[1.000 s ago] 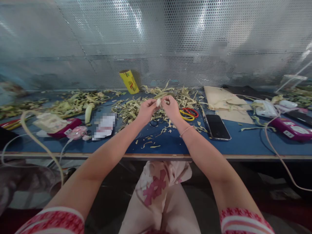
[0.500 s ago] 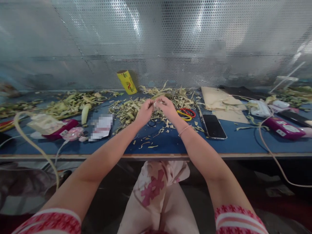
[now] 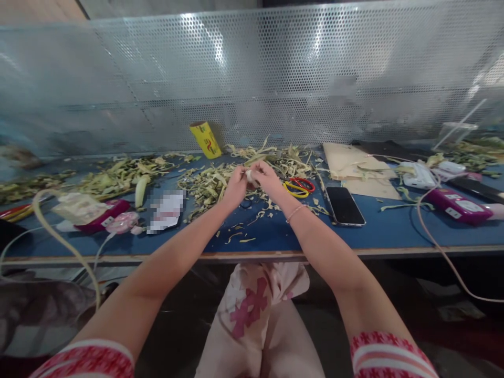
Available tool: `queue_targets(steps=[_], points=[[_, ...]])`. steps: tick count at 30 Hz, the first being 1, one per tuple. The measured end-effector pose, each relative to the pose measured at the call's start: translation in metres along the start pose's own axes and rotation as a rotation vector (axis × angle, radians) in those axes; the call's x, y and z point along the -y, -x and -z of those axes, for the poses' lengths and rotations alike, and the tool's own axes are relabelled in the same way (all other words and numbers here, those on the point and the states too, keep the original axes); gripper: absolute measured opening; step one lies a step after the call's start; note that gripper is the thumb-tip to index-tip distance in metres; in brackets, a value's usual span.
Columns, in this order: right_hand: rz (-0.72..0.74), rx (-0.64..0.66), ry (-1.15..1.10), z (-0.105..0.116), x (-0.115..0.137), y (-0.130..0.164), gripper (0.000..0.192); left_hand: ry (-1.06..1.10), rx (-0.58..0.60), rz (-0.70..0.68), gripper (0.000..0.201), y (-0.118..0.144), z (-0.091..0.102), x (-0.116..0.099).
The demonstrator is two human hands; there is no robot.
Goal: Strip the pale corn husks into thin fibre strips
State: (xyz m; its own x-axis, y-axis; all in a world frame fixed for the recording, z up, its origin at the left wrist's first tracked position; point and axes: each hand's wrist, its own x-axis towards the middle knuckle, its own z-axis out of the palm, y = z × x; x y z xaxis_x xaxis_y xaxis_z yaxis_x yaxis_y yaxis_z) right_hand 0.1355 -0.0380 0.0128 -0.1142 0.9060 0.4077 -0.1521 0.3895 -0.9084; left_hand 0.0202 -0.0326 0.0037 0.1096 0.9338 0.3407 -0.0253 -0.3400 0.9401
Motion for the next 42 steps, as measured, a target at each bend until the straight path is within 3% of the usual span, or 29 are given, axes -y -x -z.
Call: queue_targets(steps=[6,13,20,26,34,39,42], points=[[0.038,0.077,0.054,-0.002,-0.002,0.000,0.024,0.034,-0.016,0.027,0.015,0.000,-0.002,0.001],[0.033,-0.061,0.100,-0.003,-0.012,-0.005,0.025,0.038,-0.112,0.094,0.013,-0.003,-0.002,0.003],[0.068,-0.103,0.213,-0.005,-0.010,-0.004,0.025,-0.030,-0.206,0.052,0.016,-0.005,-0.001,0.009],[0.072,-0.127,0.236,-0.006,-0.002,0.001,0.038,-0.060,-0.234,-0.122,0.031,-0.005,0.001,0.014],[0.073,-0.280,0.261,0.006,0.000,-0.003,0.042,-0.194,-0.112,-0.180,0.027,0.001,0.004,0.004],[0.079,-0.406,0.162,0.015,-0.007,-0.012,0.040,-0.113,0.022,-0.222,0.030,0.010,0.001,0.002],[0.034,-0.458,0.040,0.015,-0.005,-0.013,0.035,-0.055,0.021,-0.218,0.031,0.013,0.000,0.001]])
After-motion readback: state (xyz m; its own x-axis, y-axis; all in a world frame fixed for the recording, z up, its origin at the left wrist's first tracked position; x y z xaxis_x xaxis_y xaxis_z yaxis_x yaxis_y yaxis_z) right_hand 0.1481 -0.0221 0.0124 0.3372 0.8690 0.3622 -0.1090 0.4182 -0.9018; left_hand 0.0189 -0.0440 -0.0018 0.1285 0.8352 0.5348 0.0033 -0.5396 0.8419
